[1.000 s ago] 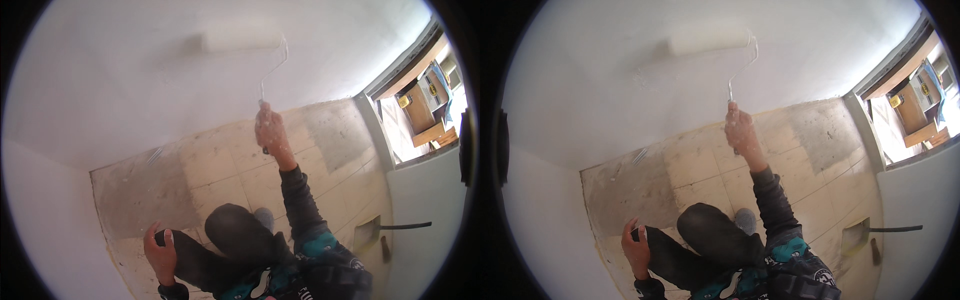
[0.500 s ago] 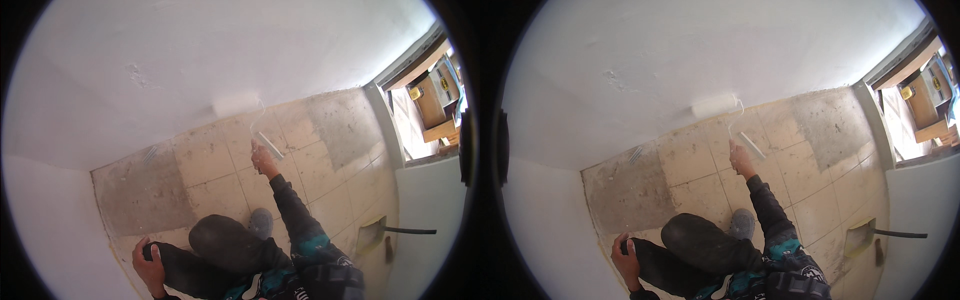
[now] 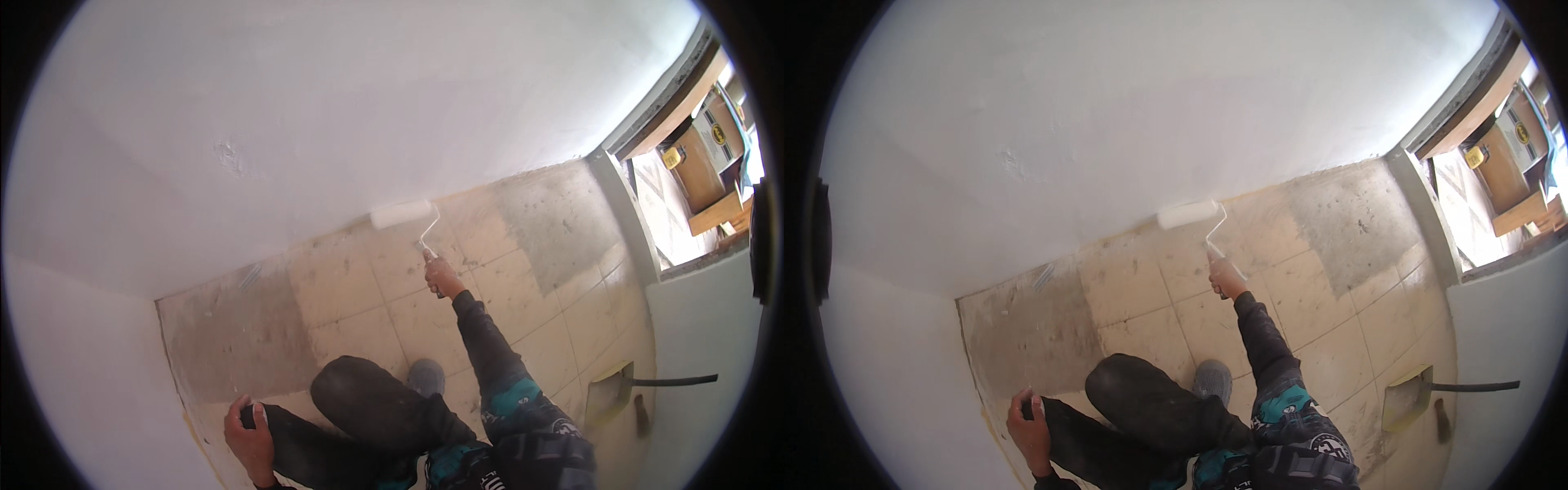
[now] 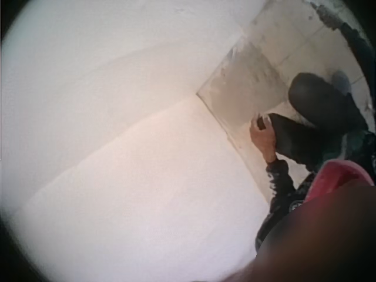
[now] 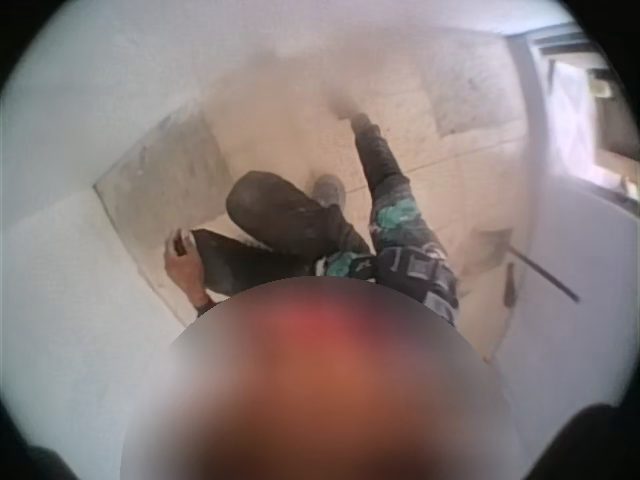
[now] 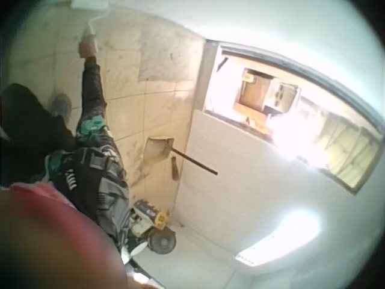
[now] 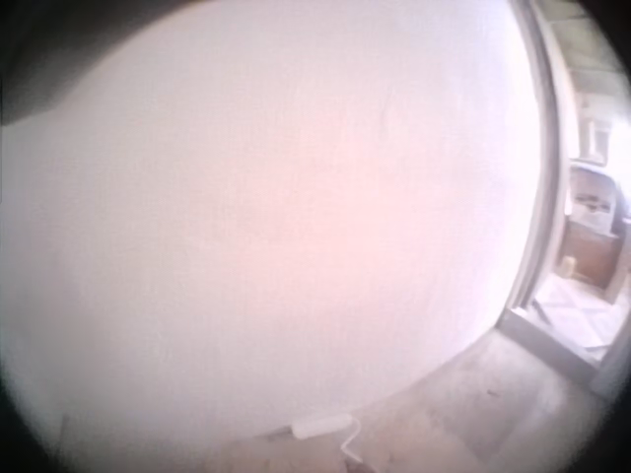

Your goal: The person paints interior walls and ceiling using a paint roller and a paintbrush. They move between rooms, dip the roller into a paint bucket, and apply paint to walls and ceiling surfaces. The person also uses a paintbrush for edges and corners.

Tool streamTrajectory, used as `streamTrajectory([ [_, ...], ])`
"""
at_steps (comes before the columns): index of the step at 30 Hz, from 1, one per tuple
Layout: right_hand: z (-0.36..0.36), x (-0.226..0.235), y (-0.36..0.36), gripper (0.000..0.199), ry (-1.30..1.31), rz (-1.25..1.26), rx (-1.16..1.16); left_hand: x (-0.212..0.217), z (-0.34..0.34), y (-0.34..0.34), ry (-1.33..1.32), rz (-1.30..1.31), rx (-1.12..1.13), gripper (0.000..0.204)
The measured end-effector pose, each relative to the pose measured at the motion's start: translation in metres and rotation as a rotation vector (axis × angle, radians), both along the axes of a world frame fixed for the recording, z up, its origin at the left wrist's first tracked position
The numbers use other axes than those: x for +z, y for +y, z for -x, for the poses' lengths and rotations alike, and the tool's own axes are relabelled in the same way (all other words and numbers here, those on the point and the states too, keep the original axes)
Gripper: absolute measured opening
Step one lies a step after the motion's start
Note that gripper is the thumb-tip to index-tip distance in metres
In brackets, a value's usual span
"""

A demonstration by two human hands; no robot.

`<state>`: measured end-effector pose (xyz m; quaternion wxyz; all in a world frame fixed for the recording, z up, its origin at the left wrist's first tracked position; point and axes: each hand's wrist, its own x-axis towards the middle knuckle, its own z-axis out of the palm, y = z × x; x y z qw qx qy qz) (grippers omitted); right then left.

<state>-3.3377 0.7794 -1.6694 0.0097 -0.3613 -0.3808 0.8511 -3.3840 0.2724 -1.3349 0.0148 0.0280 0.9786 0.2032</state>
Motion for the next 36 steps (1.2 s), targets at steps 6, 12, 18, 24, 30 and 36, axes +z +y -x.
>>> streamTrajectory([
  [6,0.0,0.109,0.008,0.049,-0.144,-0.313,0.068,-0.011,0.007,0.005,-0.025,0.033,-0.021,0.03],
  [12,0.012,0.251,0.04,0.05,0.112,-1.174,0.187,-0.019,0.017,0.019,-0.041,0.045,-0.098,0.031],
  [18,0.028,0.242,0.055,0.048,-0.042,-1.478,0.229,-0.022,0.024,0.02,-0.072,-0.007,-0.079,0.032],
  [24,-0.008,0.088,0.025,0.025,-0.163,-0.399,0.008,-0.006,0.013,0.013,-0.061,0.008,-0.07,0.028],
  [30,-0.02,-0.017,0.048,0.027,0.013,-0.161,0.027,-0.006,0.017,0.018,-0.053,-0.001,-0.106,0.028],
  [36,-0.047,-0.023,0.054,0.021,-0.037,-0.315,0.084,0.011,0.017,0.041,-0.152,0.088,-0.117,0.038],
])
